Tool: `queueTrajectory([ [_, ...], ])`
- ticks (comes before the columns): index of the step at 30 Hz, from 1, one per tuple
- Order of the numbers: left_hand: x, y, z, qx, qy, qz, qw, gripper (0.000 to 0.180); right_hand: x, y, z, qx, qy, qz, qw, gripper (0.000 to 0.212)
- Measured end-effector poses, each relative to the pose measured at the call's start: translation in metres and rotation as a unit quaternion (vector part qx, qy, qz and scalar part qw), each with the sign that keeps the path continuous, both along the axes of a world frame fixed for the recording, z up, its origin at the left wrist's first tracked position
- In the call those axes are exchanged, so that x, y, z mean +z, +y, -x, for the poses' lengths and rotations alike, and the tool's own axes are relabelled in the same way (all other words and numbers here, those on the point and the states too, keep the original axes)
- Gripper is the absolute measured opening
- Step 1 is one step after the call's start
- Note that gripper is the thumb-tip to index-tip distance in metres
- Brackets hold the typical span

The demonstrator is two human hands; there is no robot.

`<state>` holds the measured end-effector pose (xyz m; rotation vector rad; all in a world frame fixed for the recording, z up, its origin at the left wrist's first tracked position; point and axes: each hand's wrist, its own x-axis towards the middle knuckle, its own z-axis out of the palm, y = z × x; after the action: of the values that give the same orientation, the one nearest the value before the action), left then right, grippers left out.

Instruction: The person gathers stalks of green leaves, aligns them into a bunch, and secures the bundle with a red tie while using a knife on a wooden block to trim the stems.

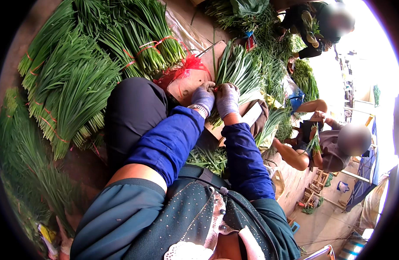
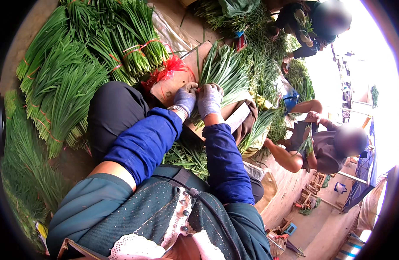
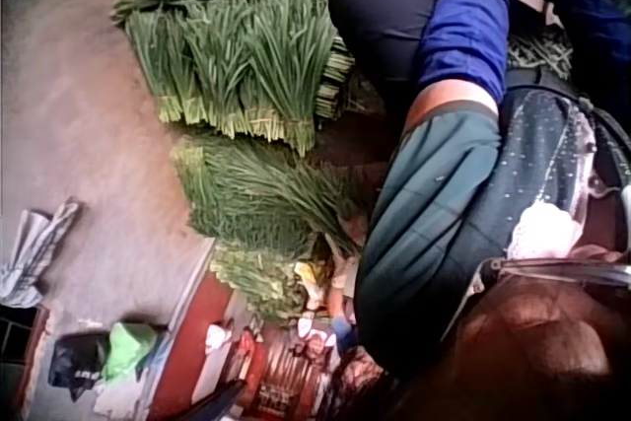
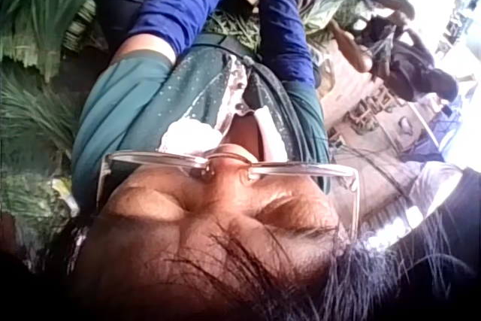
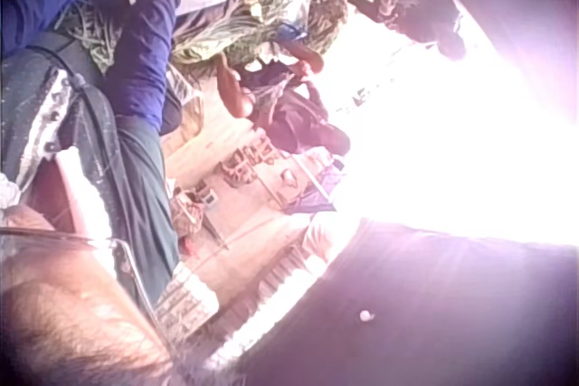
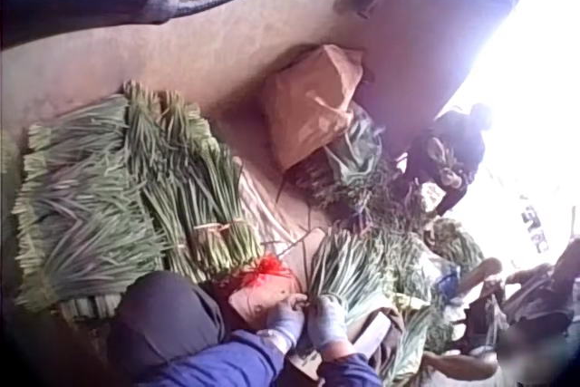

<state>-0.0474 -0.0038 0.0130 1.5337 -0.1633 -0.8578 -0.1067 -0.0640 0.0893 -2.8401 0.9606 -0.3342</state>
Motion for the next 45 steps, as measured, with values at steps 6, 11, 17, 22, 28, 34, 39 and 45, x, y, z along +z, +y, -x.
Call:
queueTrajectory([
  [6,-0.005,-0.001,-0.018,-0.056,0.054,0.009,0.997,0.019,0.007,0.003,-0.002,0.012,0.007,-0.003,1.0,0.014],
  [11,0.002,0.004,-0.028,-0.122,0.002,0.005,0.992,0.015,0.005,0.002,0.001,0.02,-0.011,0.011,1.0,0.013],
  [17,-0.01,0.002,-0.035,-0.151,0.043,0.05,0.986,0.015,0.007,0.005,-0.005,0.005,0.012,0.003,1.0,0.013],
  [22,-0.006,0.002,-0.043,-0.186,0.062,0.064,0.978,0.016,0.008,0.007,-0.008,-0.006,0.023,0.005,1.0,0.012],
  [28,0.011,0.008,-0.043,-0.191,0.026,0.029,0.981,0.014,0.005,0.001,-0.002,0.035,-0.018,-0.007,0.999,0.014],
  [34,0.0,0.006,-0.047,-0.225,0.0,0.039,0.974,0.014,0.005,0.001,-0.004,0.039,-0.012,0.01,0.999,0.015],
  [39,-0.004,0.006,-0.047,-0.236,-0.074,0.03,0.969,0.013,0.004,0.002,-0.005,0.037,-0.011,0.003,0.999,0.015],
  [45,0.021,0.009,-0.038,-0.231,-0.274,-0.07,0.931,0.013,0.002,-0.002,0.002,0.038,-0.031,-0.007,0.999,0.012],
])
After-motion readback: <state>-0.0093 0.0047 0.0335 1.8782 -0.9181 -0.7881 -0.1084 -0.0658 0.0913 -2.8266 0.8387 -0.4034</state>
